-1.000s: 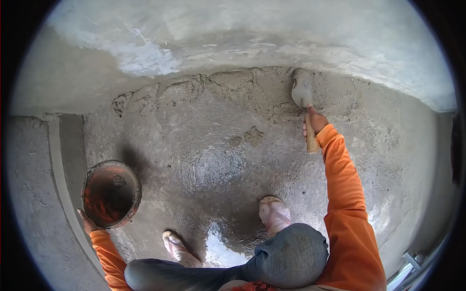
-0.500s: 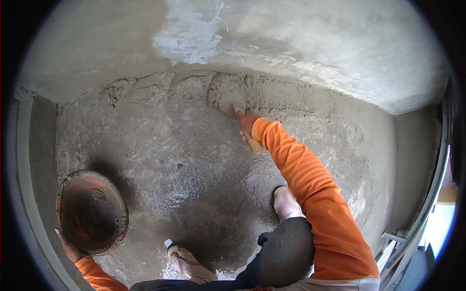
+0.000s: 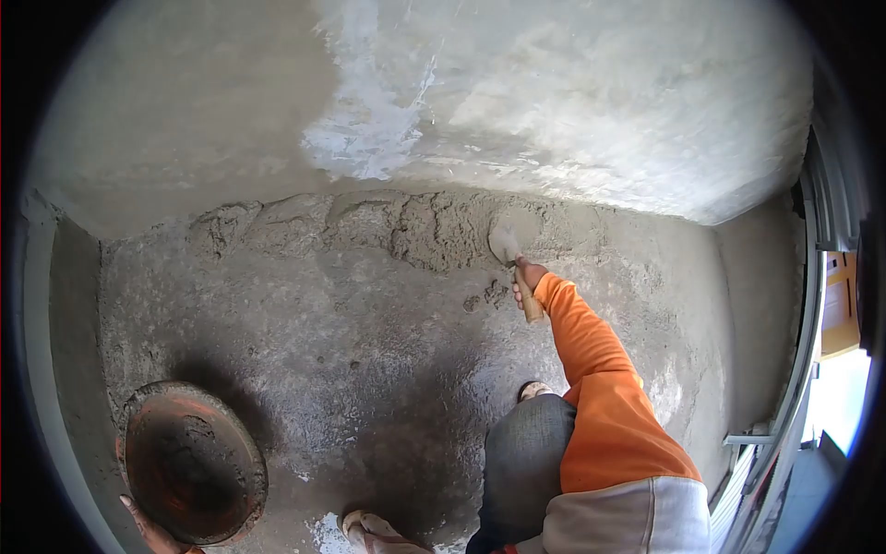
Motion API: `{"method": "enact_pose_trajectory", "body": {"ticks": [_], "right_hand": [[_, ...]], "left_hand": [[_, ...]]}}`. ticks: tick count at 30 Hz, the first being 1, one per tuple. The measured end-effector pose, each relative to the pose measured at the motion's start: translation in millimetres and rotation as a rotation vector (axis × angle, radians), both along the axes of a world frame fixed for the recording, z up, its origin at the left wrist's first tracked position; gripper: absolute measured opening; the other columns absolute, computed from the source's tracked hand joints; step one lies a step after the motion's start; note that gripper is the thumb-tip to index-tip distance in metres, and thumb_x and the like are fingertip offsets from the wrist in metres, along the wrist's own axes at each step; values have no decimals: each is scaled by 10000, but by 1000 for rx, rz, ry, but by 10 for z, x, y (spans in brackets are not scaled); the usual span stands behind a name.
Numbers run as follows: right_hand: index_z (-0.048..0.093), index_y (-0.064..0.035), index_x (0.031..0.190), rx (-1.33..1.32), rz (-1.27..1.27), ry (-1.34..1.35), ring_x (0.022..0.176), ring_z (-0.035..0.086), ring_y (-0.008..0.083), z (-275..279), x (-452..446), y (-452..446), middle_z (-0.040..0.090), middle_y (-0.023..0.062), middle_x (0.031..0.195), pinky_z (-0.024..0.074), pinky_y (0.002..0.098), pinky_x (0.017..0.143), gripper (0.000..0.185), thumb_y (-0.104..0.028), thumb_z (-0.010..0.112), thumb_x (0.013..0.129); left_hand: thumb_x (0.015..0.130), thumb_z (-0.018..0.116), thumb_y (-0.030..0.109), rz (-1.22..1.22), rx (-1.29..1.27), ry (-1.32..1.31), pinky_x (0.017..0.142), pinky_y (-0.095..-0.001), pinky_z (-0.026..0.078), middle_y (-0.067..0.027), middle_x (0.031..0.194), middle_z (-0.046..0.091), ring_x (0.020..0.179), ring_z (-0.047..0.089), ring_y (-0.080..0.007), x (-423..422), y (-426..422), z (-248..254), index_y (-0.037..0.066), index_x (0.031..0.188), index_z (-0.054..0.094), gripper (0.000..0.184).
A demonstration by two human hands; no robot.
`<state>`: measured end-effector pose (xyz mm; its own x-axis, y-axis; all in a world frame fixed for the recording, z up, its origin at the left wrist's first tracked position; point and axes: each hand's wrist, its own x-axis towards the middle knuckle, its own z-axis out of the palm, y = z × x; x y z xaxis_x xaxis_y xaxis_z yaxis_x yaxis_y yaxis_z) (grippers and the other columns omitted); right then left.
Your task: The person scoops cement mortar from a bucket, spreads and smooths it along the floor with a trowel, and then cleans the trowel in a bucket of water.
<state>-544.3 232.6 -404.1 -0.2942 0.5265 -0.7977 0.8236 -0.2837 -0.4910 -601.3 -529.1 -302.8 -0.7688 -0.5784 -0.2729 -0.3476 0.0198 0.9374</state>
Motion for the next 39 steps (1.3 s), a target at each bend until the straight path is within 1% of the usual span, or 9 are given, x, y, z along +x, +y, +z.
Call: {"method": "enact_pose_trajectory", "body": {"ticks": [6, 11, 13, 26, 28, 30, 34, 36, 39], "right_hand": [[464, -73, 772, 61, 436, -87, 411, 428, 167, 799, 182, -98, 441, 33, 557, 403, 312, 382, 540, -583, 308, 855], [449, -92, 741, 48, -54, -13, 400, 409, 163, 253, 433, 1194, 411, 21, 531, 390, 340, 383, 485, -541, 316, 866], [429, -97, 714, -113, -196, 49, 395, 402, 172, 36, 224, 1179, 405, 20, 519, 391, 358, 388, 463, -520, 321, 870], [442, -58, 762, -316, 378, 84, 443, 439, 203, 334, -1608, -2571, 420, 44, 540, 421, 377, 453, 517, -536, 280, 873], [519, 8, 809, 109, 569, 2, 519, 543, 248, 312, -1652, -2710, 517, 99, 557, 455, 409, 515, 585, -519, 273, 877], [576, 79, 855, 851, 999, -153, 586, 609, 289, -242, -1577, -2066, 587, 169, 601, 479, 412, 571, 662, -508, 272, 881], [570, 73, 779, 637, 834, -406, 488, 574, 281, 53, -1109, -856, 561, 160, 565, 468, 411, 505, 699, -562, 290, 861], [530, -1, 787, 448, 354, -275, 441, 499, 268, 289, -884, -1017, 493, 111, 543, 431, 410, 446, 606, -568, 326, 846], [468, -60, 816, 66, 33, -94, 426, 433, 245, -211, -894, -961, 431, 81, 551, 408, 398, 425, 504, -553, 365, 841]], "left_hand": [[857, 402, 544, 32, -298, -111, 924, -279, 369, -159, 1151, 527, 1021, 512, -217, -91, 59, 29, -89, 1199, 438, 720], [856, 396, 549, -2, -463, -155, 924, -280, 370, -165, 1153, 527, 1023, 512, -218, -89, -33, -12, -92, 1196, 438, 727], [856, 393, 553, 37, -218, -135, 918, -289, 374, -174, 1160, 522, 1024, 512, -220, -169, 288, 123, -97, 1196, 433, 735], [850, 524, 431, -2, -38, 117, 769, -258, 437, -85, 960, 612, 820, 546, -137, -36, 216, 131, -58, 1032, 571, 524], [849, 525, 434, -8, -41, 141, 767, -256, 435, -87, 951, 612, 820, 545, -137, -20, 221, 154, -56, 1031, 571, 525], [848, 526, 437, -14, -41, 158, 765, -254, 433, -89, 943, 613, 819, 544, -137, -16, 176, 154, -55, 1030, 570, 527], [850, 526, 432, 40, -78, 132, 735, -253, 434, -83, 900, 615, 783, 538, -130, 24, 109, 79, -47, 980, 578, 499], [850, 530, 426, 32, -58, 140, 720, -253, 435, -79, 885, 615, 767, 535, -126, 5, 103, 90, -42, 949, 583, 481], [853, 541, 397, 91, 2, 198, 683, -247, 436, -61, 849, 614, 726, 524, -109, 16, 126, 119, -25, 886, 589, 427]]}}
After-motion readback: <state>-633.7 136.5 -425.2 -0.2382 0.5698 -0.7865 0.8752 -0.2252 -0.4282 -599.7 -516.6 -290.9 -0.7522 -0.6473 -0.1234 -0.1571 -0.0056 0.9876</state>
